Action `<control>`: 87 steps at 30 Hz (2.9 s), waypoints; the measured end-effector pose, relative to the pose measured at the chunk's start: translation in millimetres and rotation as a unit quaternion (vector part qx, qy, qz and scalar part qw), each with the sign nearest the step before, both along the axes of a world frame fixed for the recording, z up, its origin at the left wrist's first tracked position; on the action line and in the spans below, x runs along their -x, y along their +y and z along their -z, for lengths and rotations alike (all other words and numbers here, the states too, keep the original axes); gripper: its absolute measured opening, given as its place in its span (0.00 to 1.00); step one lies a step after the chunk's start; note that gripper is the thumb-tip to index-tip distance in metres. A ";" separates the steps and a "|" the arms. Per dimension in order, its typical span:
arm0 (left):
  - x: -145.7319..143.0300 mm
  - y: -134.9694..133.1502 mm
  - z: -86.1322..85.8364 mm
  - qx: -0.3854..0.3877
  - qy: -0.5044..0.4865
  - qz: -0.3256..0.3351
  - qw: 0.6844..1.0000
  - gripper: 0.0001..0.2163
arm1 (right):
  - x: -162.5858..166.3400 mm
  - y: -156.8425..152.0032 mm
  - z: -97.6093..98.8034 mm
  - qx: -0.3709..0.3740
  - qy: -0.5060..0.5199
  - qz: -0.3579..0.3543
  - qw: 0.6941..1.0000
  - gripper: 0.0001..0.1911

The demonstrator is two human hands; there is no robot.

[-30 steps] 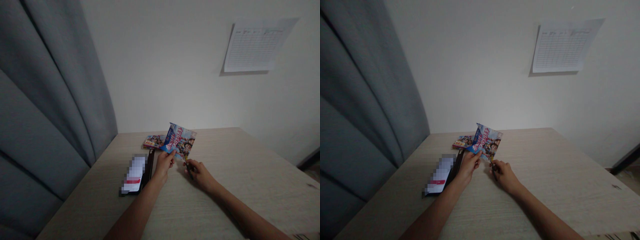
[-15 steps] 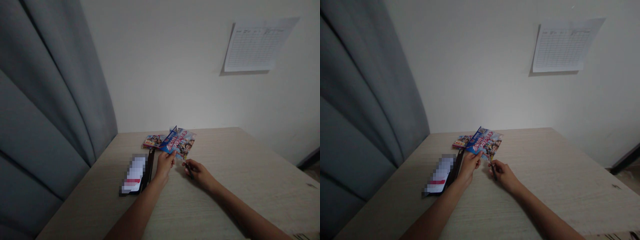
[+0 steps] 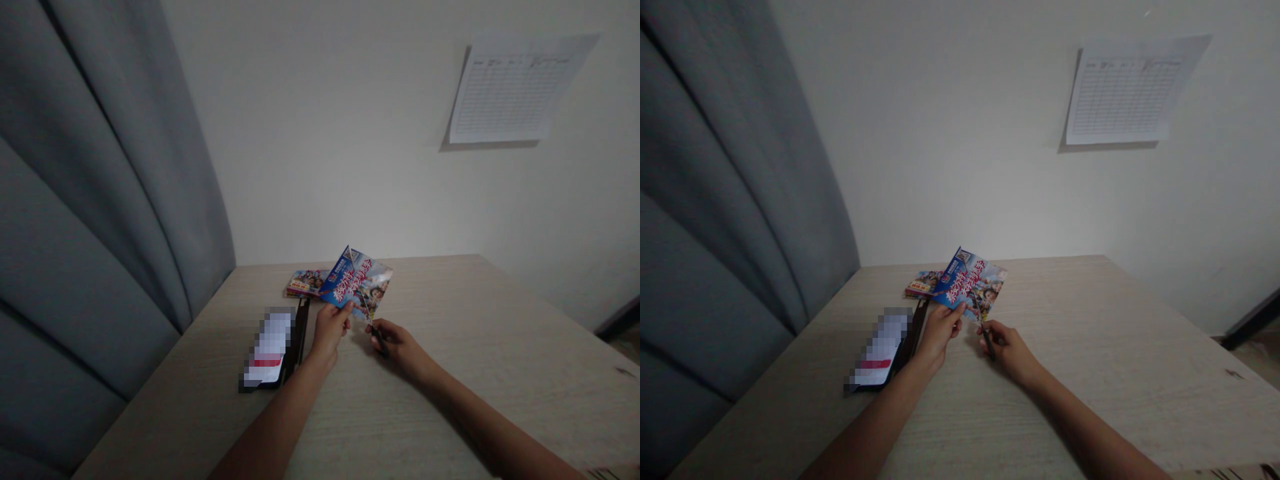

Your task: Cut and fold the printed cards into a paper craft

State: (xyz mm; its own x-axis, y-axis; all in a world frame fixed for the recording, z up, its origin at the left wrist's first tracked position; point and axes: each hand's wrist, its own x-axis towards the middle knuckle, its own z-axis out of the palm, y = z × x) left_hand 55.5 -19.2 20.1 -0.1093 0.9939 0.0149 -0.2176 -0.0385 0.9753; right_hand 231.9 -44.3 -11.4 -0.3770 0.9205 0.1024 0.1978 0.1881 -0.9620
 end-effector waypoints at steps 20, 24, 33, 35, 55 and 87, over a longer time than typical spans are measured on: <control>-0.5 -0.5 -0.6 0.003 0.001 0.011 1.000 0.23 | 0.0 -1.9 -1.8 0.010 0.022 0.003 1.000 0.19; -1.6 -1.0 0.7 0.001 -0.009 0.011 1.000 0.23 | 0.6 -2.8 -3.3 0.004 0.016 0.006 1.000 0.19; -2.3 -2.3 1.1 0.000 -0.012 0.005 1.000 0.23 | 2.8 -1.2 2.2 0.013 0.041 0.006 0.999 0.18; -2.1 -1.9 1.4 0.005 -0.012 0.001 1.000 0.23 | 3.0 -1.7 2.0 0.021 0.046 0.002 0.999 0.18; -0.1 0.9 2.2 -0.003 -0.003 0.007 1.000 0.23 | 1.1 -2.3 -0.5 0.005 0.016 0.007 1.000 0.17; 15.2 9.3 1.6 0.015 0.085 -0.041 0.995 0.20 | -21.7 1.2 -27.2 -0.090 -0.078 0.041 0.992 0.13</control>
State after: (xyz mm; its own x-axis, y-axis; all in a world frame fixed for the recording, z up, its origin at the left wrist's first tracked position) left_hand 40.2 -9.9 18.5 -0.1880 0.9821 0.0112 -0.0467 -0.0203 0.9987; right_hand 253.7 -43.1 15.8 -0.3261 0.9207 0.2146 0.3635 0.3317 -0.8705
